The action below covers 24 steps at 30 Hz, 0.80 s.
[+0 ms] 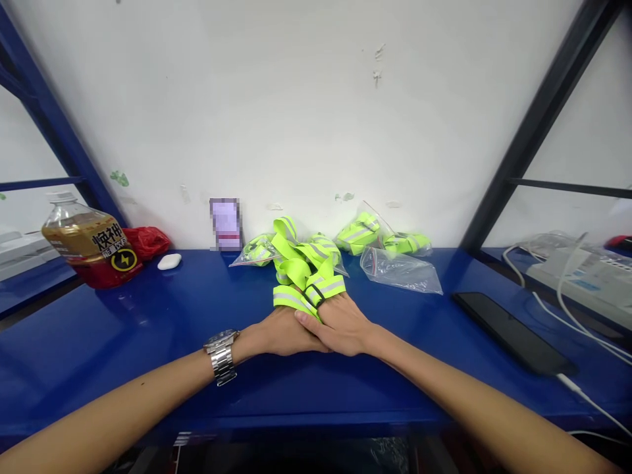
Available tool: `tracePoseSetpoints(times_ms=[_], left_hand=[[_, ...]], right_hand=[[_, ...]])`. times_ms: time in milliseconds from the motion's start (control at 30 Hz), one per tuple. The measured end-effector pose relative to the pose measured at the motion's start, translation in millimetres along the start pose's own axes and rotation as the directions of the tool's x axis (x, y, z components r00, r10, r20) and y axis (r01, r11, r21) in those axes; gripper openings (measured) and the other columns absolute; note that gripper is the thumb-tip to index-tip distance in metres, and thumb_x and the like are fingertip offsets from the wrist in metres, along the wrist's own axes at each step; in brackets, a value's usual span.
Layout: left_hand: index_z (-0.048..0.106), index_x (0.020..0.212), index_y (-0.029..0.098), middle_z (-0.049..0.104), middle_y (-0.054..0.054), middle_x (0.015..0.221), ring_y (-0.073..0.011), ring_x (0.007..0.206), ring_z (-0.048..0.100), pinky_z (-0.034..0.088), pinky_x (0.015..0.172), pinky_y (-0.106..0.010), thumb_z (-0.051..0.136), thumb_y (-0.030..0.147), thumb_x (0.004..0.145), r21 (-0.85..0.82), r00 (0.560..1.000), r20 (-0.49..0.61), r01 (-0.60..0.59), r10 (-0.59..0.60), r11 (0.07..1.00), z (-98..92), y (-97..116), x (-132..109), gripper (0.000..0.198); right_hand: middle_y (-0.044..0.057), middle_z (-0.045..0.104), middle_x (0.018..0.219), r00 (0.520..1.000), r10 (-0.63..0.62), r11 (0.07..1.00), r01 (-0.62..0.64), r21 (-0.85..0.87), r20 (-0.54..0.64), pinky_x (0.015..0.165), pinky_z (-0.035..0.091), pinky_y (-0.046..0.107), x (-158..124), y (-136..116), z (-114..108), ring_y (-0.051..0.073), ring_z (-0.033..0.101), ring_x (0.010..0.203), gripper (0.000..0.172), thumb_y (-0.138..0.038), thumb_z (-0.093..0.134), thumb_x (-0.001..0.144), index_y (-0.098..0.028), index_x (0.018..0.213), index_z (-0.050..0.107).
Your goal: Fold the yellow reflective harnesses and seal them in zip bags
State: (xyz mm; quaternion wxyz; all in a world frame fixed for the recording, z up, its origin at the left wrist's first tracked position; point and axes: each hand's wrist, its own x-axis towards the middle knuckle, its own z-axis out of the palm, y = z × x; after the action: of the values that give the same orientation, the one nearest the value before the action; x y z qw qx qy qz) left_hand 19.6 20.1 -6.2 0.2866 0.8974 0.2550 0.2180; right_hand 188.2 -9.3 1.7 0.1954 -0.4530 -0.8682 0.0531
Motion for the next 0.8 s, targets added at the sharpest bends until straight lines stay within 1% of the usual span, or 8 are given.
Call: tracePoseSetpoints(times_ms=[100, 167, 233, 333, 400, 467, 633, 800], left_hand=[[0.071, 0.078, 0.022, 0.063, 0.001, 0.065, -0.0148, 0.055, 0.054, 0.035, 0.048, -0.023, 0.072, 0.050, 0.071, 0.050, 0.996, 0.063, 0.055, -0.058, 0.997, -14.9, -0.9, -1.3, 0.029], [0.069, 0.084, 0.019, 0.061, 0.001, 0.068, -0.0138, 0.056, 0.051, 0.035, 0.048, -0.022, 0.072, 0.051, 0.072, 0.020, 0.994, 0.094, 0.051, -0.052, 0.999, -24.7, 0.3, -3.3, 0.034], [0.068, 0.090, 0.018, 0.062, -0.001, 0.077, -0.0146, 0.065, 0.053, 0.041, 0.055, -0.023, 0.067, 0.049, 0.078, -0.002, 0.997, 0.081, 0.009, -0.009, 1.000, -29.1, 2.5, -5.9, 0.034], [0.067, 0.088, 0.016, 0.064, -0.005, 0.085, -0.0167, 0.079, 0.056, 0.044, 0.072, -0.026, 0.054, 0.043, 0.090, 0.062, 0.999, 0.027, -0.048, 0.046, 0.997, -22.7, 2.9, -7.1, 0.029], [0.065, 0.082, 0.015, 0.063, -0.005, 0.082, -0.0163, 0.077, 0.055, 0.043, 0.074, -0.028, 0.047, 0.036, 0.094, 0.144, 0.999, -0.013, -0.028, 0.030, 0.989, -13.7, -1.1, -4.9, 0.030], [0.060, 0.074, 0.015, 0.060, -0.004, 0.075, -0.0144, 0.067, 0.050, 0.041, 0.067, -0.027, 0.044, 0.027, 0.093, 0.200, 0.999, -0.045, 0.021, -0.012, 0.979, -5.7, -7.7, -1.0, 0.028], [0.058, 0.067, 0.015, 0.058, -0.001, 0.069, -0.0123, 0.062, 0.048, 0.040, 0.061, -0.025, 0.049, 0.016, 0.081, 0.183, 0.989, -0.122, 0.105, -0.084, 0.977, 1.8, -18.4, 6.0, 0.016], [0.061, 0.064, 0.013, 0.059, 0.000, 0.061, -0.0117, 0.057, 0.051, 0.037, 0.053, -0.022, 0.059, 0.021, 0.075, 0.116, 0.925, -0.294, 0.286, -0.242, 0.951, 0.5, -9.4, 6.5, 0.014]], right_hand=[[0.014, 0.065, 0.113, 0.998, 0.020, 0.999, -0.018, 0.037, -0.052, 0.096, 0.039, 0.042, 1.1, 2.6, 1.8, 0.026, 0.056, 0.107, 0.054, -0.051, 0.021, 0.100, -0.015, 0.106, 0.061], [0.012, 0.066, 0.107, 0.995, 0.044, 0.997, -0.038, 0.071, -0.092, 0.094, 0.040, 0.039, 1.8, 5.5, 3.6, 0.023, 0.057, 0.102, 0.050, -0.045, 0.021, 0.102, -0.016, 0.103, 0.061], [0.009, 0.067, 0.095, 0.993, 0.078, 0.994, -0.071, 0.081, -0.092, 0.090, 0.042, 0.036, 2.5, 8.5, 5.7, 0.021, 0.059, 0.094, 0.048, -0.040, 0.019, 0.103, -0.016, 0.099, 0.060], [0.008, 0.066, 0.085, 0.994, 0.089, 0.994, -0.085, 0.069, -0.057, 0.086, 0.043, 0.035, 3.2, 10.4, 7.7, 0.020, 0.059, 0.088, 0.049, -0.037, 0.015, 0.103, -0.015, 0.097, 0.059], [0.010, 0.066, 0.095, 0.996, 0.074, 0.995, -0.070, 0.067, -0.059, 0.091, 0.041, 0.036, 3.1, 9.6, 7.8, 0.021, 0.059, 0.095, 0.050, -0.038, 0.014, 0.103, -0.015, 0.100, 0.058], [0.012, 0.064, 0.110, 0.996, 0.056, 0.997, -0.053, 0.056, -0.066, 0.098, 0.037, 0.038, 2.2, 7.9, 7.0, 0.023, 0.055, 0.108, 0.052, -0.044, 0.015, 0.103, -0.015, 0.104, 0.058], [0.013, 0.055, 0.129, 0.999, 0.036, 0.999, -0.035, 0.018, -0.013, 0.104, 0.031, 0.045, 0.3, 5.4, 4.6, 0.027, 0.045, 0.123, 0.054, -0.052, 0.018, 0.100, -0.017, 0.116, 0.055], [0.018, 0.053, 0.133, 0.999, 0.048, 0.997, -0.047, -0.054, 0.002, 0.107, 0.027, 0.047, 3.0, 5.1, 7.4, 0.029, 0.039, 0.130, 0.056, -0.044, 0.012, 0.102, -0.012, 0.122, 0.053]])
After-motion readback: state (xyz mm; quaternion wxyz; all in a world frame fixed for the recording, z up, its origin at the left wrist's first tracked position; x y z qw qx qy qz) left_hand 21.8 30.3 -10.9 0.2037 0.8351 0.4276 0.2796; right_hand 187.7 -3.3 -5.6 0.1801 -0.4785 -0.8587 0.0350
